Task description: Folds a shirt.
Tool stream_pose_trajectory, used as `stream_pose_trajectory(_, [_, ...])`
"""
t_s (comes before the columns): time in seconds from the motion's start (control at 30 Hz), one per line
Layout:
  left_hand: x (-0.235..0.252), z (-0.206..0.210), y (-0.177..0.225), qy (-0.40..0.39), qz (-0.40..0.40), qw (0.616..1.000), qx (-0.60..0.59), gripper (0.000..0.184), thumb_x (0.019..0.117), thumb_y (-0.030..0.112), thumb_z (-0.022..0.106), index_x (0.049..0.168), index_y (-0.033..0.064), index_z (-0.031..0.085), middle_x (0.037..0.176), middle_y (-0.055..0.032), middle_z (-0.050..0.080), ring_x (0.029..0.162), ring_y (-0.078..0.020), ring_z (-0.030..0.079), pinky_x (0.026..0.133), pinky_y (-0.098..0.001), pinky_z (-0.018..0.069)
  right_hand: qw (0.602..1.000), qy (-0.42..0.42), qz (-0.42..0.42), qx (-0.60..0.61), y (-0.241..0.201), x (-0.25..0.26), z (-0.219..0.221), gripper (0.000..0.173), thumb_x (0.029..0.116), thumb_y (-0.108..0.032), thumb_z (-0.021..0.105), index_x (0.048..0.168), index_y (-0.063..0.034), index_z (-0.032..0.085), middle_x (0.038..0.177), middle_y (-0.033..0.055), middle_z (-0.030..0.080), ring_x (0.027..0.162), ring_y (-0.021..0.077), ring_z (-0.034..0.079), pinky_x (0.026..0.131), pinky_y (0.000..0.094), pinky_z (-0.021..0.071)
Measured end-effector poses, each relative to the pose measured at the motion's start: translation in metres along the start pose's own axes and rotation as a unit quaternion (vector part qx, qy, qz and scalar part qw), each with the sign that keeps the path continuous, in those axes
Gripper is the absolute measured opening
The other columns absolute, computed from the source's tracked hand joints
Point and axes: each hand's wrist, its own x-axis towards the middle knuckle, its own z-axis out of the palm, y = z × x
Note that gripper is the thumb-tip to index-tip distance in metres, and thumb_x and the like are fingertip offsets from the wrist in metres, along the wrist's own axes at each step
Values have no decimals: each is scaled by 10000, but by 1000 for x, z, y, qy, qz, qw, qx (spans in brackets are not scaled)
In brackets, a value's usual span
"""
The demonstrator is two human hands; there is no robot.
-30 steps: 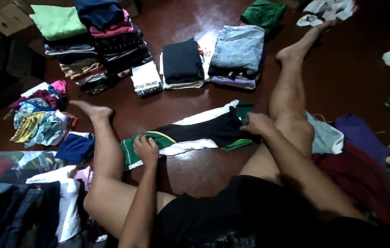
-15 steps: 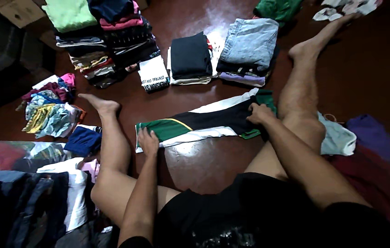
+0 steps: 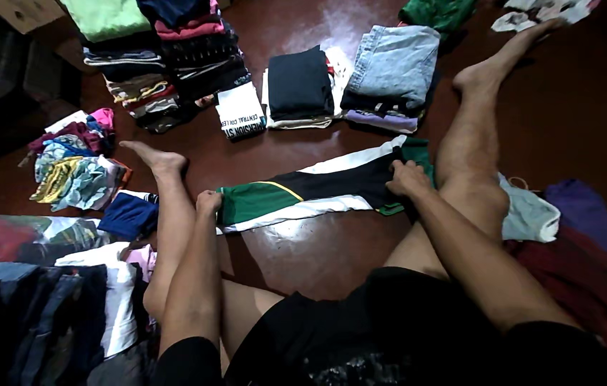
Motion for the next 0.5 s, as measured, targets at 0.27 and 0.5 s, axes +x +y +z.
stream_pose_trajectory(0.27, [-26,-10,26,54,-13,970,-237,381,1085,122,474,1431,-37,479,1435,-247,524,1287,-342,523,1076,-509,419,1000,-10,4,12,0,2,-3,565,863,-175,782,1380,-85,571,1424,338,474,1303,575,459,891,723,475])
stream_pose_trajectory(0.5, [93,25,-50,38,120,974,-190,689,946,159,713,1546,90,379,1328,-262,600,1181,-396,612,978,-590,512,993,76,-85,-6,-5,-6,7,376,905,-194,718,1244,-39,669,1300,312,581,1218,531,549,853,703,495])
